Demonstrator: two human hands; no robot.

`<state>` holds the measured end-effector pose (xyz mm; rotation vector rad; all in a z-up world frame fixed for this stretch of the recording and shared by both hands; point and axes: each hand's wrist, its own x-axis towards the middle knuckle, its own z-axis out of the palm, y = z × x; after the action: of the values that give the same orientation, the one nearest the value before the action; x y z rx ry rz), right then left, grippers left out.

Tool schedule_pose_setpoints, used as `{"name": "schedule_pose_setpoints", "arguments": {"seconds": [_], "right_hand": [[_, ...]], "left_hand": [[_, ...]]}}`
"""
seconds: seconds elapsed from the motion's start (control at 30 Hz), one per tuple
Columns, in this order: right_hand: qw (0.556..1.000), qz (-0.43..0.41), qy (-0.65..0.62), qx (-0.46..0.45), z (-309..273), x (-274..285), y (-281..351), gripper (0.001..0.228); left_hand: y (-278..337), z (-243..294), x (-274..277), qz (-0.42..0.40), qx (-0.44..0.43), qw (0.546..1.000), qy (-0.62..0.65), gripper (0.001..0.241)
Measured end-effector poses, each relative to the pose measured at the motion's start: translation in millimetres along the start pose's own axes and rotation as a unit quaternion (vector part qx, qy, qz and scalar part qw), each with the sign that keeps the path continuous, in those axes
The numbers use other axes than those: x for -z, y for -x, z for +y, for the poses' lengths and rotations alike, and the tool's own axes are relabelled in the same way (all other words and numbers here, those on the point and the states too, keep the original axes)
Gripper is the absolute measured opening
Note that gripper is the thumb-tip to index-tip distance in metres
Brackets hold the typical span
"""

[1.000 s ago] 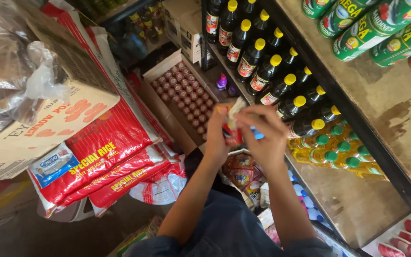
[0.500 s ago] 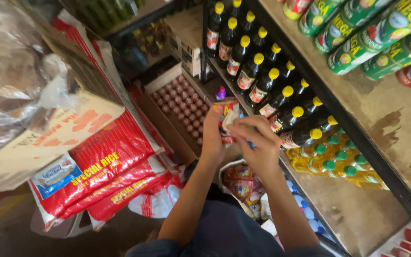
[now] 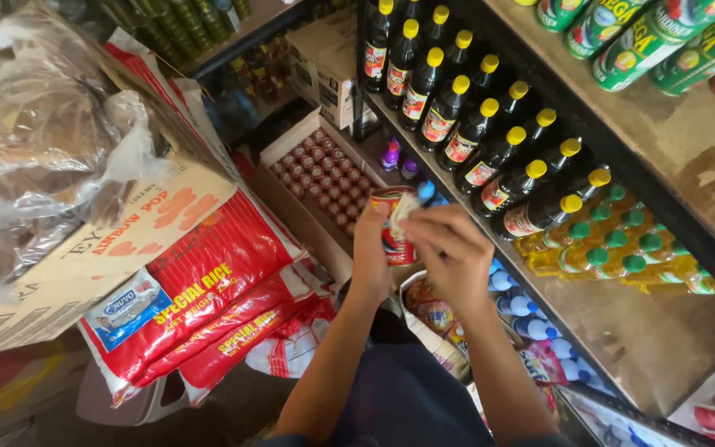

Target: Cleaning the exterior of a canned sardine container using a cloth.

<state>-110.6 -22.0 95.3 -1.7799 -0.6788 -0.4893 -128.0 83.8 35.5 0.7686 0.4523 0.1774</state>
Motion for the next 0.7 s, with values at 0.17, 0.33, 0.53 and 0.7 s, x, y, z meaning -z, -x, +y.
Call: {"name": "schedule_pose_setpoints", "arguments": {"seconds": [0.17, 0.33, 0.53, 0.7], "right_hand": [[1.0, 0.023, 0.013, 0.012, 8.5, -7.4, -27.5, 0.011], [1.0, 0.013, 0.015, 0.02, 20.1, -21.7, -41.0, 0.01], [0.998, -0.039, 0.043, 0.034, 54.1, -21.9, -77.1, 0.004], [0.998, -0.058, -0.009, 0.03, 59.4, -39.5, -74.5, 0.008]], "left_hand": [[-11.6, 7.9, -15.9, -0.021, 0.004, 1.0, 0.01, 0.025], [-57.1, 9.7, -16.0, -0.009, -0.048, 0.999, -0.01, 0.023], [-68.3, 32.0, -31.6, 0.002, -0.103, 0.99, -0.1, 0.026], [-79.0, 31.3, -30.0, 0.044, -0.065, 0.997, -0.014, 0.031]]}}
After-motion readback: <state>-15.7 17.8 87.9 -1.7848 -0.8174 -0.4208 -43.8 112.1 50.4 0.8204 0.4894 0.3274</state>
